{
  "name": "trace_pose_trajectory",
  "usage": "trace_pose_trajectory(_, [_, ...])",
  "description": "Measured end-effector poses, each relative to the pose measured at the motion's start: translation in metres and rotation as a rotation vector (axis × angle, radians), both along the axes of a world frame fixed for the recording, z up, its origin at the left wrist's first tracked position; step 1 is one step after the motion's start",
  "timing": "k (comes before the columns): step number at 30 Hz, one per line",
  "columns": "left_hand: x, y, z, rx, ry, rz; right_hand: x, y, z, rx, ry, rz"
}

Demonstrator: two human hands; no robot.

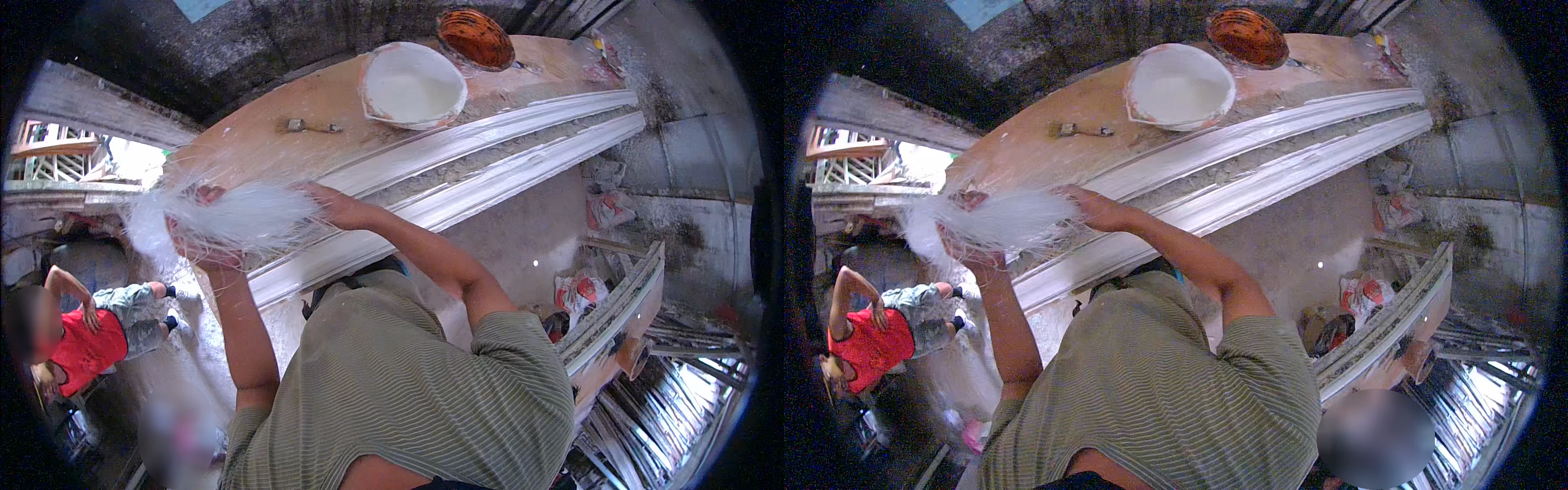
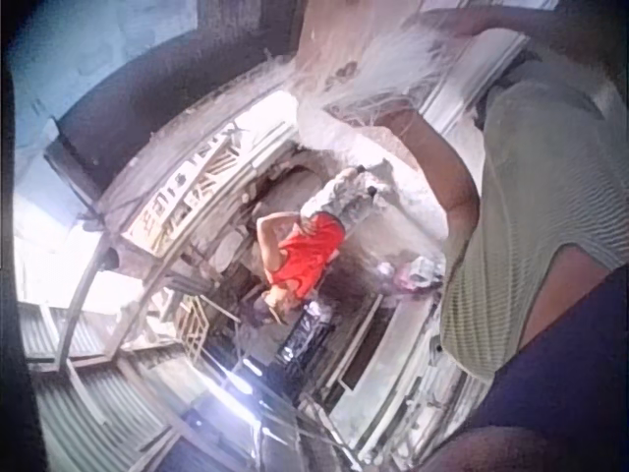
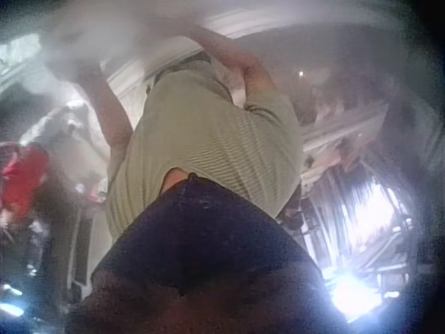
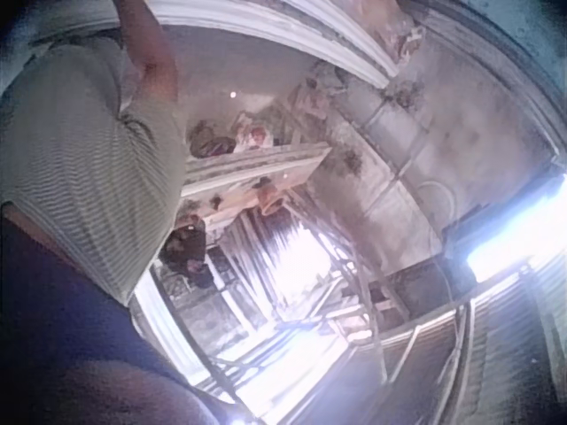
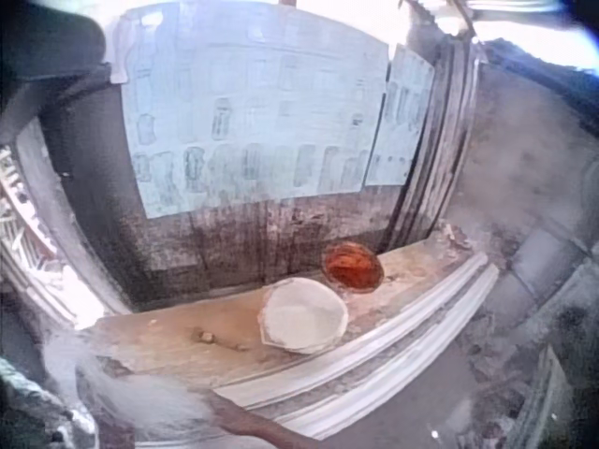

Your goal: The person pulls white fibrous strands from a bundle, separates them, and lays them in parallel lines along a long wooden mold. They smooth and press the fibers into place by hand, repeating the process along the length of the mold.

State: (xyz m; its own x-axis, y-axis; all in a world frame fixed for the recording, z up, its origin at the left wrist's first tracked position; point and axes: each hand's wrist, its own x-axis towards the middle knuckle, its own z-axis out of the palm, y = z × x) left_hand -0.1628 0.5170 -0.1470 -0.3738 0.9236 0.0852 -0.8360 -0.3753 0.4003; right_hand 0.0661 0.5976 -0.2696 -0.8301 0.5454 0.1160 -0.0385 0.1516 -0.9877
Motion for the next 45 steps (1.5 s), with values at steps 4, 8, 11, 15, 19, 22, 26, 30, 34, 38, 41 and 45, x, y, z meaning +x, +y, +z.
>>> trace_pose_trajectory(4, [0.002,0.000,0.007,-0.202,0.044,0.158,0.079,0.023,0.033,-0.328,-0.110,-0.088])
trace_pose_trajectory(8, [0.000,0.006,-0.030,0.067,-0.068,-0.081,0.162,0.051,0.044,-0.242,-0.298,-0.251])
trace_pose_trajectory(11, [0.000,0.006,-0.048,-0.061,-0.023,0.033,0.216,0.079,0.063,-0.197,-0.493,-0.290])
trace_pose_trajectory(15, [-0.021,-0.002,-0.062,-0.315,-0.014,0.212,0.287,0.125,0.045,-0.038,-0.629,-0.320])
trace_pose_trajectory(19, [-0.081,-0.031,-0.088,-0.308,-0.041,0.294,0.360,0.178,-0.006,0.189,-1.095,-0.309])
trace_pose_trajectory(22, [-0.110,-0.063,-0.084,-0.297,0.005,0.353,0.397,0.205,-0.029,0.413,-1.298,-0.326])
trace_pose_trajectory(26, [-0.128,-0.090,-0.070,-0.266,0.077,0.401,0.422,0.230,-0.027,0.362,-1.266,-0.305])
trace_pose_trajectory(30, [-0.136,-0.111,-0.055,-0.260,0.138,0.432,0.441,0.255,-0.041,0.295,-1.514,-0.343])
trace_pose_trajectory(34, [-0.130,-0.121,-0.048,-0.276,0.175,0.457,0.426,0.239,-0.034,0.552,-1.725,-0.485])
trace_pose_trajectory(38, [-0.109,-0.119,-0.042,-0.301,0.199,0.443,0.365,0.204,-0.027,0.720,-1.650,-0.410])
trace_pose_trajectory(41, [-0.074,-0.097,-0.047,-0.340,0.192,0.409,0.287,0.151,-0.048,0.169,-0.955,-0.253])
trace_pose_trajectory(45, [-0.003,-0.040,-0.054,-0.197,0.047,0.206,0.132,0.052,0.007,-0.011,-0.268,0.164])
